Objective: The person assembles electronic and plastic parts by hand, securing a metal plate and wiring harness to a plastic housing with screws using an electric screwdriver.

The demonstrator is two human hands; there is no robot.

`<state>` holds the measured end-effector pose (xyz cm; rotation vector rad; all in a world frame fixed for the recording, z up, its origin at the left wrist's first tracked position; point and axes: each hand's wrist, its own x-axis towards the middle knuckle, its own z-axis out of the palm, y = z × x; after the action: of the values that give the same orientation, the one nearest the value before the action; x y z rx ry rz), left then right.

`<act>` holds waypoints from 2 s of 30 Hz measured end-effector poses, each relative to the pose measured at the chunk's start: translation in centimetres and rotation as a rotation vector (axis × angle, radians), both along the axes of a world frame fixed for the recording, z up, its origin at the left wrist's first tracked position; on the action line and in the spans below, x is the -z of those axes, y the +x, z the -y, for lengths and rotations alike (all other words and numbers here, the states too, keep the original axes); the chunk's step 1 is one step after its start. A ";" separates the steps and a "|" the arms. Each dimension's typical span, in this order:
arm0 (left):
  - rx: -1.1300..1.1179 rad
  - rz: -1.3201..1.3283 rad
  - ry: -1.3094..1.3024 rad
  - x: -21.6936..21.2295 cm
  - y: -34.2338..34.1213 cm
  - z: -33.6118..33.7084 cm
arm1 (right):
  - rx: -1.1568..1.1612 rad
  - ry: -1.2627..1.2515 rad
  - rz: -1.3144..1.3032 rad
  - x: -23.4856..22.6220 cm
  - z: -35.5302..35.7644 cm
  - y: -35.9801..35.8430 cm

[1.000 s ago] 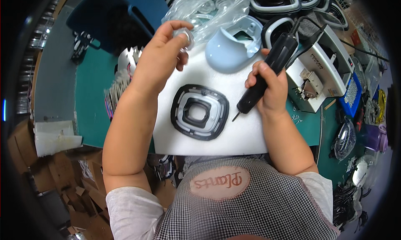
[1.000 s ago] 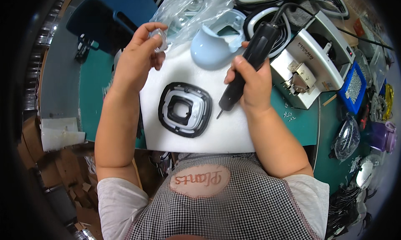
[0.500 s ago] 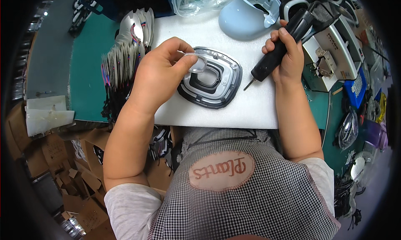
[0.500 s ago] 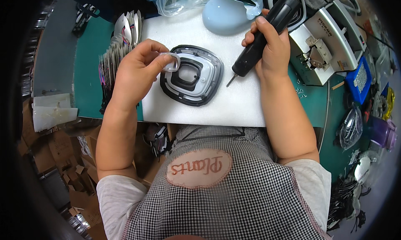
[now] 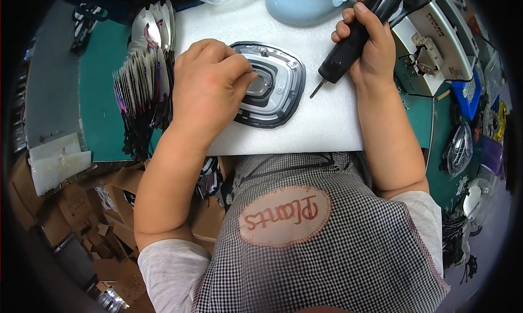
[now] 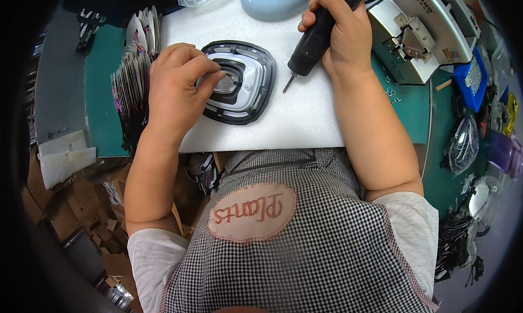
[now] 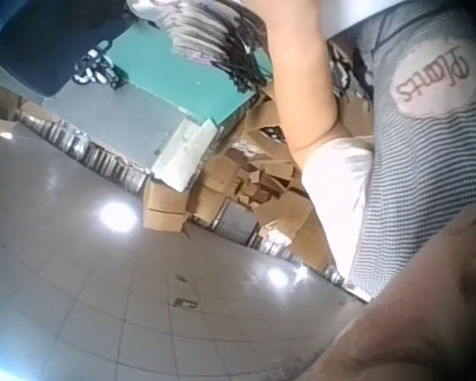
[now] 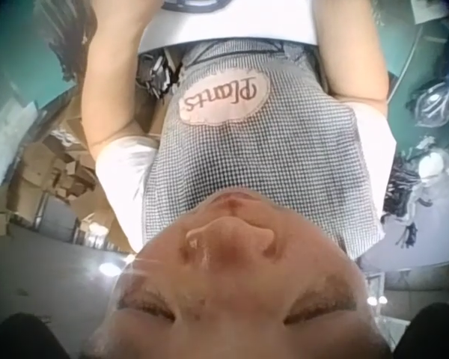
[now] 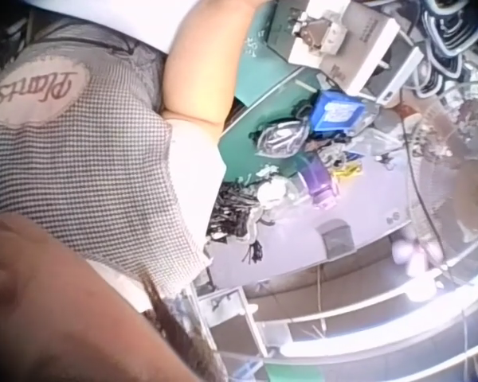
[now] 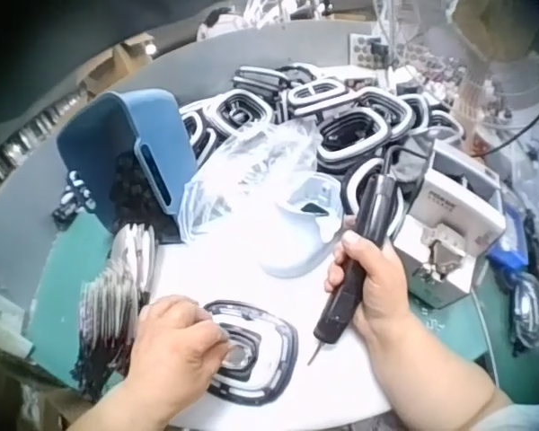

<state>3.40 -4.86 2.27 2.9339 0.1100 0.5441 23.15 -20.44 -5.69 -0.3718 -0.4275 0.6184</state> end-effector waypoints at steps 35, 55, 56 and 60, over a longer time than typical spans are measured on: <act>0.265 -0.124 0.084 2.3 -4.6 -1.3 | 0.205 -0.423 -0.014 -1.8 1.0 -1.0; -0.446 0.485 0.172 -6.3 -7.4 -15.2 | 0.294 -0.612 -0.054 -1.5 1.4 -0.9; -0.498 0.412 0.147 -6.1 -7.9 -17.9 | 0.287 -0.615 -0.062 -1.4 1.3 -0.9; -0.594 -0.073 0.140 -3.1 -7.2 -25.6 | 0.288 -0.630 -0.041 -1.5 1.1 -0.9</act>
<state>-3.81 20.71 5.37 3.0294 1.0101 0.5289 22.24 -21.51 -4.20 -1.0009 -0.1240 0.4661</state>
